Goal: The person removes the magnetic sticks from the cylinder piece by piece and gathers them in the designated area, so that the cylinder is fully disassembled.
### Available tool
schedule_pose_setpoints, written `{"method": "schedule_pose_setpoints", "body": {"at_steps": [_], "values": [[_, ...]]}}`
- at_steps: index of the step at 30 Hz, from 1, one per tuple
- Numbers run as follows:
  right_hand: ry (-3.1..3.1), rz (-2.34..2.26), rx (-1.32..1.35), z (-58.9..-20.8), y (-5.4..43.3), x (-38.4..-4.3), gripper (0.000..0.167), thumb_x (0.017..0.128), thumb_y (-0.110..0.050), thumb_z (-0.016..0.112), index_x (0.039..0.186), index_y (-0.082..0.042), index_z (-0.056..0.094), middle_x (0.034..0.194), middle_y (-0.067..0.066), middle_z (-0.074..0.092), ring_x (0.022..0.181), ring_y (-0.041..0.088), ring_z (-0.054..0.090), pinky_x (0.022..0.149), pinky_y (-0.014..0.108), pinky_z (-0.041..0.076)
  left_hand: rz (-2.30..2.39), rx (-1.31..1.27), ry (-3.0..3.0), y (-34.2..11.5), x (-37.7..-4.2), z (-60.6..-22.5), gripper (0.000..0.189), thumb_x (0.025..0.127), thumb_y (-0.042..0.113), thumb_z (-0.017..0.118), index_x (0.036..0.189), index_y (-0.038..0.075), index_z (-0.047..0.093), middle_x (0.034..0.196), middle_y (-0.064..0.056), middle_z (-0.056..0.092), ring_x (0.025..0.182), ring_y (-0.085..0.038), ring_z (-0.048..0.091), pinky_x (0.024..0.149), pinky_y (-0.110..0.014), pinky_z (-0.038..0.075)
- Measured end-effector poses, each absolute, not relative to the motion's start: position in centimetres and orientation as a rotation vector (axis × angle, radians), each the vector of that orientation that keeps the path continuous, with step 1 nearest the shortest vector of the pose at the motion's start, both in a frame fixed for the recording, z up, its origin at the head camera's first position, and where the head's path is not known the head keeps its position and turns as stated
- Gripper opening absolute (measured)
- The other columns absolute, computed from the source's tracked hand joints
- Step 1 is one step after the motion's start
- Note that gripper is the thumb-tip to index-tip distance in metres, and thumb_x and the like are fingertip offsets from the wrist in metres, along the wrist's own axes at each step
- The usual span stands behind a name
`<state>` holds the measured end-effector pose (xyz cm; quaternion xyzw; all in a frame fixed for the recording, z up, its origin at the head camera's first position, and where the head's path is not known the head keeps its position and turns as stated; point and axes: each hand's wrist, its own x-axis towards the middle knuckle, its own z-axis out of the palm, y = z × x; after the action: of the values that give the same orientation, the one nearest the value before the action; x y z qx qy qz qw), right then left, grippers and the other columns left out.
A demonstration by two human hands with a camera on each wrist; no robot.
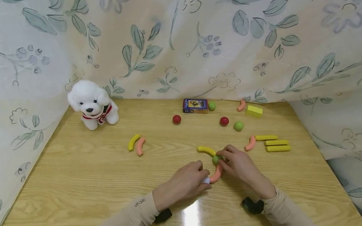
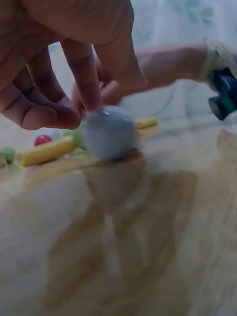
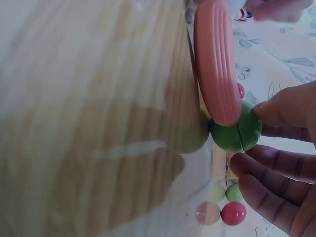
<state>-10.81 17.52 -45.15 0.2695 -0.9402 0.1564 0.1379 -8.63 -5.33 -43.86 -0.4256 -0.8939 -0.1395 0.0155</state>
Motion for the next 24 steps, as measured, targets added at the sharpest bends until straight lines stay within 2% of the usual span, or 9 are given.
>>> {"method": "schedule_pose_setpoints", "body": {"at_steps": [5, 9, 11, 15, 19, 22, 24], "values": [[-2.663, 0.454, 0.847, -45.5, 16.8, -10.5, 0.022, 0.079, -0.006, 0.079, 0.1, -0.008, 0.073, 0.093, 0.005, 0.062, 0.072, 0.011, 0.062, 0.06, 0.023, 0.051, -0.455, -1.369, -2.833, -4.8, -8.6, -44.3, 0.019, 0.091, 0.034, 0.068, 0.087, 0.015, 0.067, 0.083, 0.003, 0.053, 0.066, -0.004, 0.04, 0.057, -0.015, 0.032], [-2.628, 0.46, 0.923, -45.5, 16.5, -10.6, 0.027, 0.078, -0.001, 0.079, 0.103, -0.01, 0.074, 0.099, 0.004, 0.063, 0.081, 0.015, 0.065, 0.067, 0.028, 0.054, -0.519, -1.365, -2.836, -5.0, -8.6, -44.4, 0.024, 0.089, 0.038, 0.07, 0.085, 0.015, 0.066, 0.08, 0.004, 0.052, 0.065, -0.003, 0.039, 0.056, -0.014, 0.031], [-2.618, 0.457, 0.944, -45.4, 16.4, -10.8, 0.028, 0.078, 0.0, 0.078, 0.104, -0.01, 0.073, 0.1, 0.004, 0.064, 0.083, 0.016, 0.066, 0.069, 0.029, 0.055, -0.533, -1.34, -2.831, -5.2, -8.8, -44.3, 0.025, 0.091, 0.039, 0.067, 0.085, 0.014, 0.066, 0.079, 0.004, 0.054, 0.064, -0.004, 0.039, 0.056, -0.014, 0.031], [-2.608, 0.455, 0.965, -45.4, 16.3, -10.9, 0.03, 0.077, 0.003, 0.078, 0.104, -0.01, 0.073, 0.101, 0.004, 0.064, 0.083, 0.016, 0.067, 0.069, 0.029, 0.056, -0.575, -1.218, -2.802, -5.9, -9.5, -44.0, 0.023, 0.096, 0.032, 0.062, 0.089, 0.01, 0.067, 0.078, 0.001, 0.055, 0.063, -0.006, 0.04, 0.055, -0.016, 0.033], [-2.613, 0.54, 1.022, -45.5, 16.2, -10.8, 0.036, 0.077, 0.01, 0.074, 0.107, -0.009, 0.073, 0.108, 0.005, 0.066, 0.092, 0.018, 0.068, 0.074, 0.03, 0.057, -0.605, -1.046, -2.745, -6.4, -10.7, -43.5, 0.014, 0.093, 0.02, 0.065, 0.09, 0.006, 0.066, 0.076, -0.002, 0.056, 0.063, -0.011, 0.046, 0.055, -0.021, 0.038], [-2.607, 0.584, 1.076, -45.6, 16.0, -10.8, 0.037, 0.079, 0.01, 0.071, 0.111, -0.008, 0.071, 0.115, 0.009, 0.066, 0.101, 0.021, 0.068, 0.08, 0.032, 0.057, -0.636, -0.977, -2.793, -6.6, -11.4, -43.4, 0.016, 0.091, 0.02, 0.068, 0.091, 0.004, 0.065, 0.077, -0.004, 0.057, 0.065, -0.014, 0.05, 0.055, -0.024, 0.04], [-2.588, 0.564, 1.062, -45.6, 15.9, -10.7, 0.034, 0.08, 0.006, 0.072, 0.111, -0.008, 0.07, 0.115, 0.01, 0.067, 0.1, 0.022, 0.069, 0.079, 0.033, 0.057, -0.642, -0.965, -2.866, -6.7, -11.6, -43.6, 0.019, 0.091, 0.023, 0.068, 0.092, 0.004, 0.063, 0.077, -0.004, 0.056, 0.065, -0.014, 0.049, 0.055, -0.024, 0.039]]}}
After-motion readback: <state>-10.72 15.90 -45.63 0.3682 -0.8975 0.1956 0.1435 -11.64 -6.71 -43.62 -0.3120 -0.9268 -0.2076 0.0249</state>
